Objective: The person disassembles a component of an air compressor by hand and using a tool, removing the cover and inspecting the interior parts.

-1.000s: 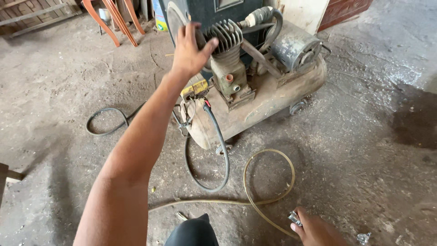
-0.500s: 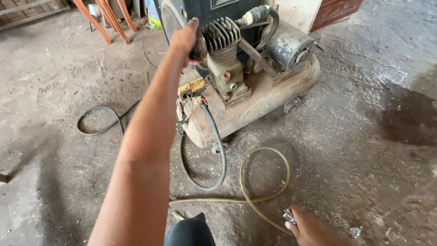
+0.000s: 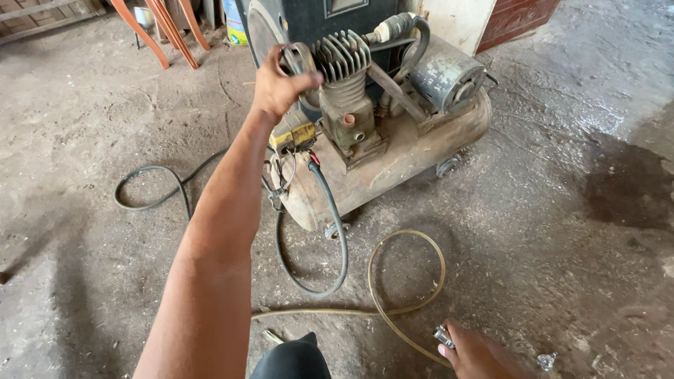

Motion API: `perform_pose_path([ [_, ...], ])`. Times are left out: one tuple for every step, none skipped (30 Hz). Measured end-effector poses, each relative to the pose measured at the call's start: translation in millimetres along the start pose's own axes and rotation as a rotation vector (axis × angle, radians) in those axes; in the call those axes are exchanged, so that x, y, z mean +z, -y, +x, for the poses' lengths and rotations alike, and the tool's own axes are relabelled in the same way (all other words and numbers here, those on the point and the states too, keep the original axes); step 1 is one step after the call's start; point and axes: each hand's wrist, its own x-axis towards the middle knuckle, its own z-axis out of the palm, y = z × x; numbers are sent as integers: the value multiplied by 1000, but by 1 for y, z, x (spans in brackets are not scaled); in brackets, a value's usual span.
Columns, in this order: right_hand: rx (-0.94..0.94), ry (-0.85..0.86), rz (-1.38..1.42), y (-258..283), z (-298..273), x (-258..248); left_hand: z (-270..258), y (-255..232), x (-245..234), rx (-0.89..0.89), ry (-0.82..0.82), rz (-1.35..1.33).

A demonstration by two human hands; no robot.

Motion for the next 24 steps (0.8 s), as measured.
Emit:
perform_pose_path([
  [2, 30, 28, 1, -1, -1, 5, -1, 1, -249, -4, -87],
  [-8, 35, 17, 2, -1, -2, 10, -3, 3, -340, 7, -127],
  [-17, 39, 6, 4, 0, -3, 12, -4, 5, -431, 18, -168],
  [-25, 47, -8, 5, -1, -3, 10, -4, 7, -526, 28, -210],
  [-18, 18, -24, 6, -2, -1, 7, -4, 8, -400, -22, -147],
  [-12, -14, -42, 6, -2, -2, 3, -5, 10, -270, -71, -87],
  [-6, -46, -61, 6, -2, -2, -1, -6, 11, -140, -118, -27],
  [-23, -48, -53, 6, -1, -2, -5, -10, 12, 147, -105, 114],
  [-40, -49, -45, 6, -1, -2, -11, -13, 12, 434, -90, 254],
  [-57, -47, -38, 5, 0, -1, -16, -15, 11, 718, -75, 395],
  [-52, -57, -44, 5, 1, 1, -19, -17, 10, 590, -51, 318],
  [-46, -62, -57, 4, 2, 1, -21, -18, 8, 457, -29, 240],
  [-40, -68, -70, 4, 3, 1, -21, -19, 7, 324, -6, 163],
  [-61, -105, -56, 3, 3, 2, -19, -19, 7, 128, -33, 69],
  [-83, -141, -43, 2, 3, 3, -14, -19, 8, -69, -55, -23],
  [-104, -179, -29, 1, 4, 3, -7, -18, 10, -265, -72, -114],
  [-78, -159, -42, 1, 5, 2, 1, -17, 10, -361, -23, -140],
  [-50, -134, -55, 1, 5, 3, 6, -13, 7, -462, 27, -164],
  [-23, -109, -67, 0, 4, 5, 8, -7, 5, -564, 76, -185],
  [-12, -102, -63, -1, 4, 5, 8, 0, 5, -147, 10, -127],
  [-1, -95, -59, -1, 4, 6, 5, 6, 5, 272, -42, -70],
  [11, -92, -54, -2, 5, 5, 5, 9, 6, 697, -76, -10],
  [15, -90, -67, -2, 6, 4, 4, 11, 7, 860, -160, 196],
  [19, -85, -80, -2, 8, 6, -1, 14, 6, 1015, -237, 401],
])
